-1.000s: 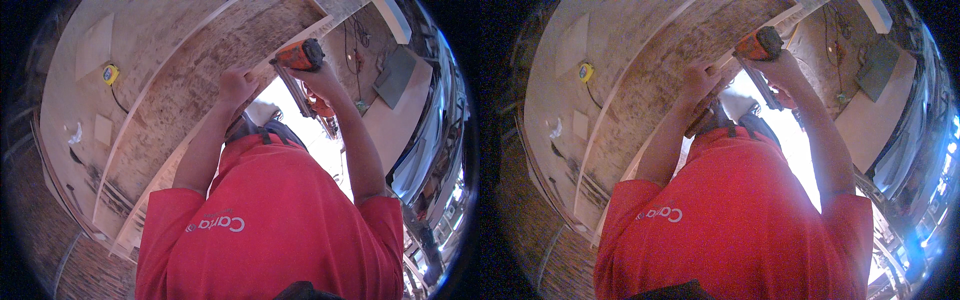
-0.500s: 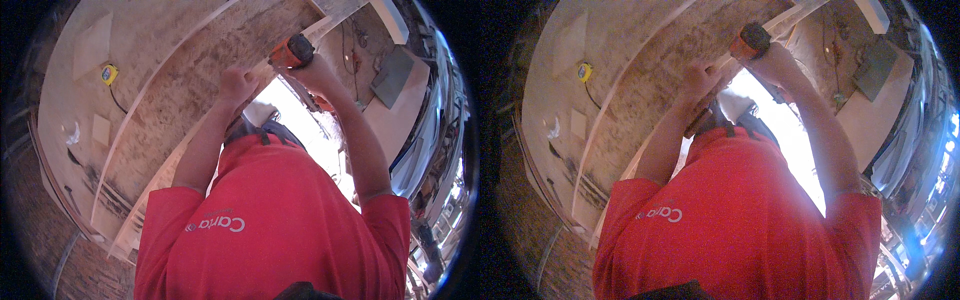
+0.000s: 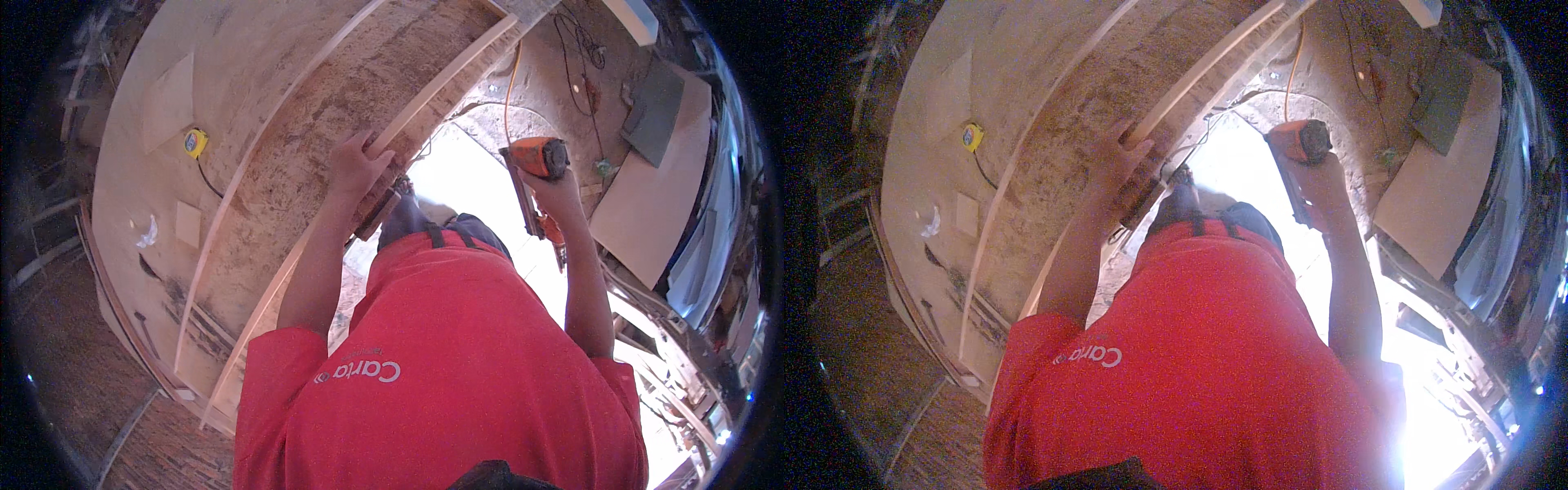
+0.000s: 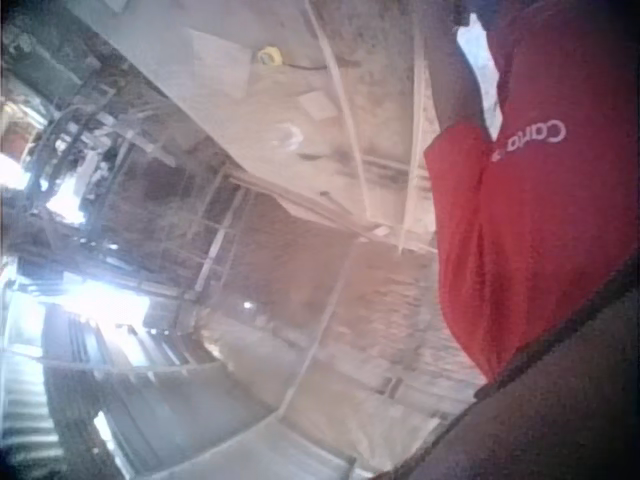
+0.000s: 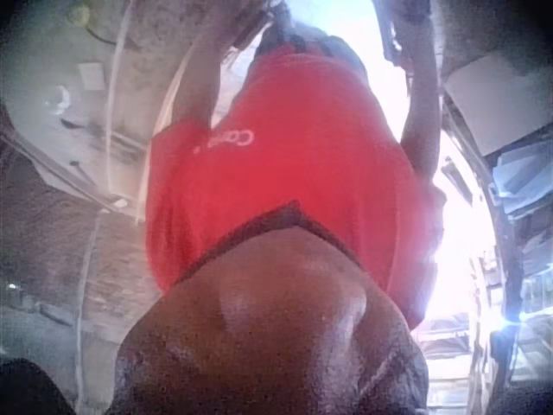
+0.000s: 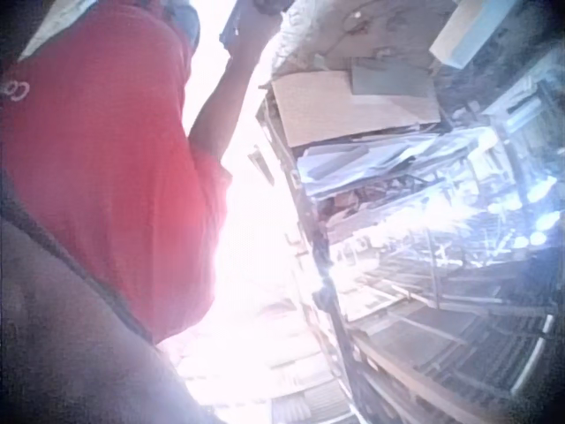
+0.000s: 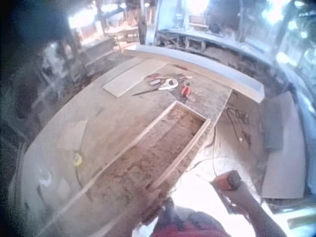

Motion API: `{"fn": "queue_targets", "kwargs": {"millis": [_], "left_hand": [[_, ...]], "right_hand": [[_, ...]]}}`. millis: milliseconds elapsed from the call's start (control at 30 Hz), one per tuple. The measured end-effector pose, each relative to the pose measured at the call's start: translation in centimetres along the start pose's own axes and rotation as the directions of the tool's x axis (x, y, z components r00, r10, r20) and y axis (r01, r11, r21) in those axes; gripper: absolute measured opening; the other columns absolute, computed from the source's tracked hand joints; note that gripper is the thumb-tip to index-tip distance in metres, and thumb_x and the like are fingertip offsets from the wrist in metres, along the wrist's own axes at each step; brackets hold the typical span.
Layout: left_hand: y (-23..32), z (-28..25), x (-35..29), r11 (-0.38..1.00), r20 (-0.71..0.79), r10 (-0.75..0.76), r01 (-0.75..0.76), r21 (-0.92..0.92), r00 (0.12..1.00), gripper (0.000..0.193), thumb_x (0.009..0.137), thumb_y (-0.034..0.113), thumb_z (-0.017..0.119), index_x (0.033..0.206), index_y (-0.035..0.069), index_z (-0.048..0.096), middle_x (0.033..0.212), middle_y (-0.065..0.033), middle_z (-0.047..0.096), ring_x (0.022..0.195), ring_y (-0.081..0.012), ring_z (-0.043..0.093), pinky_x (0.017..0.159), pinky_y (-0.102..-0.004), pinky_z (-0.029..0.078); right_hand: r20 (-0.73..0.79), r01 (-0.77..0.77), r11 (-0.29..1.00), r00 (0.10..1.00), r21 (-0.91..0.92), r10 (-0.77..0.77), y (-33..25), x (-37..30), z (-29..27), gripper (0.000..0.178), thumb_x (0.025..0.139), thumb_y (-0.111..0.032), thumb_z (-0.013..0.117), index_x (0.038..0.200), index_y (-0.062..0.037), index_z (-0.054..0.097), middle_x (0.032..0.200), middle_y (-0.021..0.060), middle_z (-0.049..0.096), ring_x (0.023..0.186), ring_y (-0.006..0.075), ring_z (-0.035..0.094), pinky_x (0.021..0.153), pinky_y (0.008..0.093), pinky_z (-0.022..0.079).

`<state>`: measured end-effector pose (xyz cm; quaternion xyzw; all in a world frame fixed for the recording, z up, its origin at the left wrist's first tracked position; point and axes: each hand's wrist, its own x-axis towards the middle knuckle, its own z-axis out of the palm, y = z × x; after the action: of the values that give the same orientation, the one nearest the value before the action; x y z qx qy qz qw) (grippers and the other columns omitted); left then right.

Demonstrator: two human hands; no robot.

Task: The person assembles a wooden frame by positioning thin wooden strips and securing them with a pneumatic nail gun. They repeatedly align the strips and drive nails into the frame structure.

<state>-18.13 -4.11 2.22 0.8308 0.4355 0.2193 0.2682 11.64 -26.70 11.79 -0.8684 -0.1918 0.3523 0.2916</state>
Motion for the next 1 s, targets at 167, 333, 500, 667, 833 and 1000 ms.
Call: {"fn": "queue_targets", "kwargs": {"millis": [167, 333, 500, 667, 833, 1000], "left_hand": [[-2.6, -0.1, -3.2, 0.998, -0.004, -0.046, 0.046, 0.052, 0.999, 0.039, 0.081, 0.026, 0.08, 0.111, 0.001, 0.075, 0.091, -0.0201, 0.074, 0.085, -0.0367, 0.073, 0.077, -0.0465, 0.057], [-0.9, -1.4, -3.5, 0.997, -0.05, -0.027, 0.03, 0.069, 0.998, 0.035, 0.084, 0.024, 0.078, 0.109, 0.001, 0.076, 0.093, -0.02, 0.075, 0.084, -0.035, 0.074, 0.076, -0.0424, 0.057], [-0.8, -2.2, -3.0, 0.986, 0.018, -0.027, 0.024, 0.167, 0.999, 0.035, 0.084, 0.026, 0.078, 0.106, -0.001, 0.077, 0.089, -0.0216, 0.075, 0.081, -0.0337, 0.074, 0.075, -0.0419, 0.057], [-1.1, -1.8, -2.8, 0.958, 0.083, -0.007, -0.017, 0.285, 0.997, 0.039, 0.083, 0.028, 0.079, 0.109, -0.001, 0.077, 0.089, -0.022, 0.074, 0.08, -0.034, 0.073, 0.075, -0.0423, 0.057], [-3.1, -1.7, -2.8, 0.978, 0.042, 0.04, -0.047, 0.203, 0.998, 0.04, 0.082, 0.028, 0.079, 0.109, -0.001, 0.078, 0.092, -0.0216, 0.075, 0.082, -0.0341, 0.074, 0.077, -0.0424, 0.058], [-2.4, -1.9, -2.8, 0.99, 0.081, -0.068, 0.058, 0.129, 0.994, 0.04, 0.08, 0.026, 0.08, 0.11, 0.0, 0.078, 0.096, -0.0216, 0.076, 0.085, -0.0332, 0.074, 0.079, -0.0431, 0.059]], "right_hand": [[-0.066, -0.102, 0.987, 0.992, 0.122, 0.111, 4.4, -3.3, -2.2, 0.034, 0.08, -0.033, 0.089, 0.088, -0.0043, 0.072, 0.066, -0.0016, 0.059, 0.052, 0.008, 0.055, 0.045, 0.0286, 0.045], [-0.129, 0.053, 0.996, 0.991, 0.075, -0.043, 8.8, -5.9, -4.6, 0.042, 0.079, -0.033, 0.088, 0.104, -0.0012, 0.076, 0.079, 0.007, 0.073, 0.062, 0.0131, 0.066, 0.052, 0.0325, 0.052], [-0.142, -0.05, 0.975, 0.986, 0.218, 0.083, 13.7, -8.5, -6.5, 0.041, 0.081, -0.031, 0.086, 0.107, -0.0015, 0.075, 0.084, 0.0056, 0.073, 0.069, 0.0122, 0.065, 0.061, 0.0329, 0.052], [-0.155, -0.049, 0.948, 0.983, 0.315, 0.102, 17.2, -9.8, -7.1, 0.037, 0.082, -0.032, 0.086, 0.103, -0.003, 0.075, 0.073, 0.0051, 0.069, 0.063, 0.0142, 0.064, 0.06, 0.0344, 0.051], [-0.117, -0.151, 0.96, 0.976, 0.234, 0.182, 16.6, -10.3, -6.8, 0.037, 0.083, -0.033, 0.085, 0.101, -0.003, 0.075, 0.069, 0.0049, 0.066, 0.06, 0.0146, 0.062, 0.059, 0.0358, 0.051], [-0.147, 0.015, 0.938, 0.988, 0.346, 0.039, 13.2, -10.2, -4.5, 0.034, 0.084, -0.031, 0.085, 0.101, -0.0037, 0.074, 0.067, 0.0024, 0.063, 0.056, 0.0115, 0.058, 0.051, 0.0324, 0.047]]}}
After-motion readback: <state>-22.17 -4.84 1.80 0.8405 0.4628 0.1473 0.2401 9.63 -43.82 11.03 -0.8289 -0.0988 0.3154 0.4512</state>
